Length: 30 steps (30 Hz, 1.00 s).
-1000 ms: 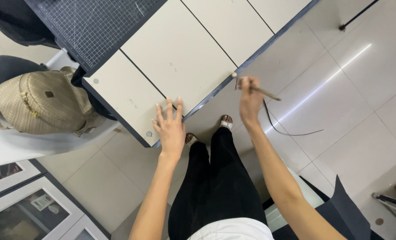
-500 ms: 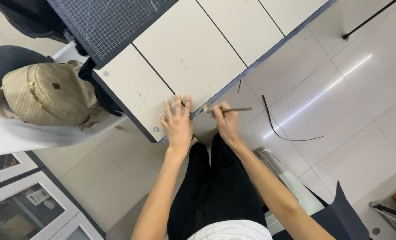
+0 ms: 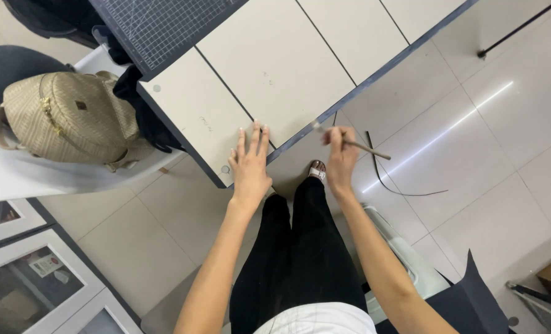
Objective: Assembling a custom snack package by gluing and folding covering material over rigid panels using a brush and smoothing tool.
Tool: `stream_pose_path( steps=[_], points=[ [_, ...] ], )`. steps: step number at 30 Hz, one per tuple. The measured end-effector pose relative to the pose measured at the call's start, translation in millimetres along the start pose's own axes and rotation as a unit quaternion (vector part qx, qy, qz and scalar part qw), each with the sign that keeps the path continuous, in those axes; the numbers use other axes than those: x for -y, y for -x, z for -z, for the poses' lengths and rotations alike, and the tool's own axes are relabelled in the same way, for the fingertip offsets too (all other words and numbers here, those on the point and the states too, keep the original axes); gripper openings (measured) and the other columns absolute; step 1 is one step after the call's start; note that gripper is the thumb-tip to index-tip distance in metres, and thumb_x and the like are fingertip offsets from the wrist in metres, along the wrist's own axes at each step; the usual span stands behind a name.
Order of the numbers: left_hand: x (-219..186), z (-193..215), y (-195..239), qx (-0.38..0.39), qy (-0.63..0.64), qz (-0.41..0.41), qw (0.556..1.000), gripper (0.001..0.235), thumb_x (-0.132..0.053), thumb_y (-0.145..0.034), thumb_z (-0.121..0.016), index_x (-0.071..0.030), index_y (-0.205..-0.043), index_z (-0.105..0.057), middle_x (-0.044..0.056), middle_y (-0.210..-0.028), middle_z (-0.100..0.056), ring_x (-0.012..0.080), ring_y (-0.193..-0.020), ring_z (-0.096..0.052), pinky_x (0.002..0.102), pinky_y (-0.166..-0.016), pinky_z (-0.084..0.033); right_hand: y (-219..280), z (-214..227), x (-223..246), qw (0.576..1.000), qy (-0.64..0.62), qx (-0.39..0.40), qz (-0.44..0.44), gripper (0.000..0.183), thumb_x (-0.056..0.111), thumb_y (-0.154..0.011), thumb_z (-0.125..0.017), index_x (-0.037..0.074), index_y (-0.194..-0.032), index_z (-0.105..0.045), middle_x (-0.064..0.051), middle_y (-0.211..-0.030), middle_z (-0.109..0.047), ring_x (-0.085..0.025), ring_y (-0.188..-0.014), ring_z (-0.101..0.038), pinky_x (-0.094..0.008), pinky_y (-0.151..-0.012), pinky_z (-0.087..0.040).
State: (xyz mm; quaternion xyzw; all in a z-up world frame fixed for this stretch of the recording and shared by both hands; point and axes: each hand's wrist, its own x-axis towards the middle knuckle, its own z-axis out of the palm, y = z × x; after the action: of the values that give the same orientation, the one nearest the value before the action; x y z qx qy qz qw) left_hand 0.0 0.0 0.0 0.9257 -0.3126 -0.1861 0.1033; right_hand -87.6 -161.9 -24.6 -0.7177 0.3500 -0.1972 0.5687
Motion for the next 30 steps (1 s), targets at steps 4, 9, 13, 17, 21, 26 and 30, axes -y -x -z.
stream_pose_path(
  steps=[4,9,13,17,21,26,30],
  points=[
    [3,6,3,0.03,0.029,-0.019,0.999,0.113,0.014,-0.061,-0.074,-0.009,-0.16,-0.025,0.014,-0.168,-0.016,0.0506,-0.147,-0.018,0.074,-0.103,-0.033,27,-29,-35,1.0,0.018,0.006,0.009,0.019,0.023,-0.106,-0.051,0.012,-0.093,-0.06,-0.004,-0.082,-0.064,-0.015,-0.081,-0.06,-0.033,-0.082,-0.047],
    [17,20,-2,0.082,0.078,-0.021,0.993,0.118,0.013,-0.056,-0.07,-0.013,-0.161,-0.022,0.009,-0.17,-0.01,0.0479,-0.15,-0.012,0.075,-0.105,-0.028,40,-31,-35,0.993,0.0,0.116,-0.02,0.017,0.024,-0.098,-0.065,0.013,-0.085,-0.065,-0.003,-0.078,-0.068,-0.017,-0.081,-0.063,-0.033,-0.084,-0.049],
    [32,39,-5,0.131,0.218,-0.024,0.967,0.117,0.016,-0.053,-0.054,-0.013,-0.161,-0.02,0.009,-0.169,-0.017,0.0496,-0.15,-0.009,0.083,-0.098,-0.024,23,-23,-42,0.997,0.047,-0.062,0.026,0.022,0.027,-0.108,-0.048,0.013,-0.094,-0.057,-0.005,-0.084,-0.062,-0.02,-0.081,-0.062,-0.033,-0.081,-0.048],
    [45,32,-12,0.173,0.215,-0.037,0.96,0.11,0.015,-0.061,-0.046,-0.017,-0.162,-0.018,0.004,-0.169,-0.016,0.0459,-0.151,-0.008,0.083,-0.098,-0.024,98,-79,-53,0.987,0.064,0.134,0.059,0.011,0.014,-0.096,-0.066,0.011,-0.086,-0.063,-0.007,-0.08,-0.069,-0.025,-0.078,-0.067,-0.038,-0.075,-0.052],
    [40,46,-12,0.191,0.193,-0.044,0.961,0.105,0.016,-0.065,-0.045,-0.014,-0.162,-0.018,0.007,-0.169,-0.014,0.0456,-0.152,-0.006,0.082,-0.1,-0.025,53,-42,-32,0.982,-0.018,0.187,0.011,0.008,0.018,-0.098,-0.064,0.013,-0.094,-0.068,-0.003,-0.085,-0.072,-0.019,-0.084,-0.067,-0.035,-0.081,-0.053],
    [39,52,-11,0.218,0.16,-0.049,0.961,0.106,0.014,-0.067,-0.044,-0.017,-0.163,-0.012,0.006,-0.17,-0.008,0.0453,-0.152,-0.006,0.075,-0.108,-0.024,-90,68,-41,0.993,0.056,-0.086,0.054,0.022,0.026,-0.111,-0.054,0.011,-0.1,-0.066,-0.006,-0.088,-0.072,-0.017,-0.085,-0.069,-0.034,-0.086,-0.051],
    [46,34,-4,0.214,0.13,-0.048,0.967,0.105,0.015,-0.07,-0.047,-0.019,-0.163,-0.011,0.004,-0.17,-0.009,0.044,-0.151,-0.007,0.074,-0.109,-0.024,-159,127,-36,0.978,0.038,-0.175,0.107,0.017,0.022,-0.111,-0.054,0.01,-0.103,-0.062,-0.006,-0.085,-0.071,-0.015,-0.076,-0.068,-0.029,-0.077,-0.054]
  ],
)
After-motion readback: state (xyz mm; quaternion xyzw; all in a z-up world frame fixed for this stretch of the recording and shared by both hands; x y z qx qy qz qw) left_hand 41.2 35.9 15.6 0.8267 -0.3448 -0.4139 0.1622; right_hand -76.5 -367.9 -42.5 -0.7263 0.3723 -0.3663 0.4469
